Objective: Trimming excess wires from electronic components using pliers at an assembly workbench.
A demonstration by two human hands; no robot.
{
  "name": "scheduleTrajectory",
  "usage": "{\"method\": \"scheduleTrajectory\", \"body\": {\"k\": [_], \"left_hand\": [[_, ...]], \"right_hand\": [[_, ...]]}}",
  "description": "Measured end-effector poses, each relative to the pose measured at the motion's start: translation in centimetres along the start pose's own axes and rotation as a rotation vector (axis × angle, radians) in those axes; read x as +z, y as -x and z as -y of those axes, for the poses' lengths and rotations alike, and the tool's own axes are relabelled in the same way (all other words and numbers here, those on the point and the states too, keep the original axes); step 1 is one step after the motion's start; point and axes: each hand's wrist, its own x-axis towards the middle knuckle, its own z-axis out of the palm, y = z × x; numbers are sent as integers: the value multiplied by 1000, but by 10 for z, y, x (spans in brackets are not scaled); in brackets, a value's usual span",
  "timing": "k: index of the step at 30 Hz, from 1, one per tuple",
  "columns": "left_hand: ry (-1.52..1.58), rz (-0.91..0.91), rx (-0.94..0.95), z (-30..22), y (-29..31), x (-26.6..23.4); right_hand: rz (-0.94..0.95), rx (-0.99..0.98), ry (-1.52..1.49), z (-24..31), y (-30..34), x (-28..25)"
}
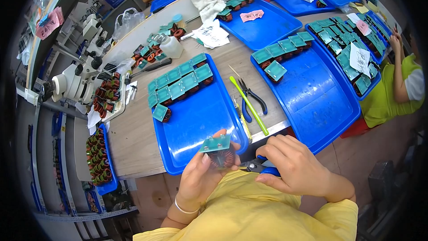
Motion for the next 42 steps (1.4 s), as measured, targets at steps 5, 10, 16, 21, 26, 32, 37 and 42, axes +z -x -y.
{"method": "scheduleTrajectory", "body": {"k": [5, 10, 16, 21, 26, 32, 37, 42], "left_hand": [[-4, 7, 0, -1, 0, 0], [-16, 13, 12, -3, 3, 3], [-89, 8, 71, 2, 4, -2], [-180, -3, 68, -3, 4, 2], [-163, -17, 36, -4, 5, 2], [38, -72, -47, -4, 1, 1], [92, -76, -49, 1, -2, -8], [93, -106, -30, 7, -5, -11]], "right_hand": [[-13, -6, -5, -1, 0, 1], [-1, -11, -4, 1, -1, 0], [-10, -54, 77, 0, -4, -1], [22, -108, 128, 8, -11, -6], [35, -133, 140, 11, -15, -11], [45, -88, 157, 8, -14, -11], [49, -57, 140, 5, -12, -8], [25, -36, 106, -1, -9, -2]]}}
